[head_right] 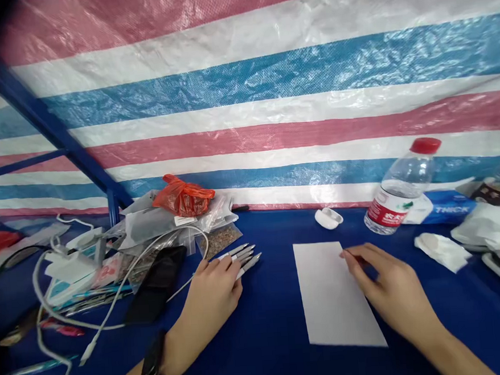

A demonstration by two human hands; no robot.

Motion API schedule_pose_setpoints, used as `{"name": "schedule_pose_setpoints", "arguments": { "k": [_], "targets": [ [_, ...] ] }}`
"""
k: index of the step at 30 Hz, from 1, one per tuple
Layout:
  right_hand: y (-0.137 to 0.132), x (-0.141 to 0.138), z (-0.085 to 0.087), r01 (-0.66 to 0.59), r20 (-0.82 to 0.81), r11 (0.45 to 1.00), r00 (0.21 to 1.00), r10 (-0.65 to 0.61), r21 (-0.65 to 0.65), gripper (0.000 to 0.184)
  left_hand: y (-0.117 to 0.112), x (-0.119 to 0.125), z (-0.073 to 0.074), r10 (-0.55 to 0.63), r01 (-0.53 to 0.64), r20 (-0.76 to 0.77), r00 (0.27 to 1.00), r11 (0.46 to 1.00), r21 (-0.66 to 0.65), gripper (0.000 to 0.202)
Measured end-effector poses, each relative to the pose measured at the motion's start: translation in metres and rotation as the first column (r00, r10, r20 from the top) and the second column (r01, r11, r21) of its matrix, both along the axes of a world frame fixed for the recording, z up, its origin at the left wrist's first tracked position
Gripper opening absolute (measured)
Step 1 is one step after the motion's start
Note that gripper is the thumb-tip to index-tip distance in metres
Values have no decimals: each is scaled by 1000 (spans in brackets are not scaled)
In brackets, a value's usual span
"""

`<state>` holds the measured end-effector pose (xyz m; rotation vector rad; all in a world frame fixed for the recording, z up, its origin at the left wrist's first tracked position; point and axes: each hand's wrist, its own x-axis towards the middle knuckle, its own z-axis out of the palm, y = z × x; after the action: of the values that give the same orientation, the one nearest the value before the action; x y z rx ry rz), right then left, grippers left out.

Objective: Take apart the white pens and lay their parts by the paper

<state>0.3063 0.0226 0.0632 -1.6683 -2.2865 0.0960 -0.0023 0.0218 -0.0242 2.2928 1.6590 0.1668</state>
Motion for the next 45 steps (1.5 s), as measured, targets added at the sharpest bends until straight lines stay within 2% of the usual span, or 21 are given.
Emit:
{"name": "schedule_pose_setpoints", "arguments": {
  "k": [3,6,10,13,17,18,19,21,23,24,26,28,30,32,33,35,37,39,42,45],
  "targets": [
    [-5,4,-8,-4,64,996,998,-1,87,18,3,-3,-15,1,-24,100,995,974,226,19],
    [-5,-3,-11,-43,80,995,996,36,90,17,4,-7,-22,-25,-44,187,982,934,355,18],
    [-4,-9,-10,7,94,999,995,-12,50,25,2,-12,-22,-39,-54,224,974,918,394,18],
    [-3,-6,-9,120,80,993,989,-121,14,36,-1,-15,-19,-47,-64,244,969,901,429,16],
    [3,-5,-4,284,-28,959,958,-284,-9,57,-5,-16,-11,-99,-69,314,944,873,484,14],
    [4,-7,-2,329,-64,943,943,-326,41,61,-8,-14,-9,-123,-69,354,927,873,483,14],
    [4,-10,0,322,-76,947,943,-323,-27,60,-10,-12,-6,-139,-75,406,903,880,468,17],
    [0,-24,5,300,-167,951,937,-308,-74,62,-17,-3,1,-161,-69,522,837,917,393,25],
    [-8,-46,8,185,-295,961,925,-241,-204,65,-22,10,10,-164,-15,623,765,962,272,31],
    [-12,-59,9,129,-373,956,900,-224,-263,69,-23,17,14,-161,26,667,728,978,207,33],
    [-18,-85,7,29,-470,912,850,-238,-410,72,-24,32,22,-143,117,748,648,989,88,33],
    [-19,-103,3,84,-530,905,787,-316,-416,74,-22,45,27,-90,183,817,569,983,-20,31],
    [-18,-110,0,106,-571,917,753,-326,-384,72,-19,54,30,5,225,873,487,966,-131,30],
    [-16,-109,-1,63,-570,923,770,-287,-380,70,-17,59,30,135,308,919,371,915,-259,33],
    [-15,-106,-1,31,-567,922,780,-264,-386,69,-17,59,29,211,391,930,300,862,-322,37],
    [-15,-101,-1,-35,-573,914,788,-223,-403,66,-17,58,26,360,584,917,169,713,-388,45],
    [-15,-98,-3,-90,-595,906,780,-194,-413,63,-16,55,22,464,713,882,88,589,-381,50],
    [-15,-96,-4,-115,-626,903,757,-190,-414,58,-15,53,20,510,749,859,37,555,-362,51],
    [-13,-96,-2,-120,-690,907,691,-215,-403,49,-11,51,19,559,744,829,-10,558,-367,51],
    [-12,-96,1,-90,-722,904,637,-270,-418,49,-11,48,21,573,735,820,-2,557,-387,51]
  ]
}}
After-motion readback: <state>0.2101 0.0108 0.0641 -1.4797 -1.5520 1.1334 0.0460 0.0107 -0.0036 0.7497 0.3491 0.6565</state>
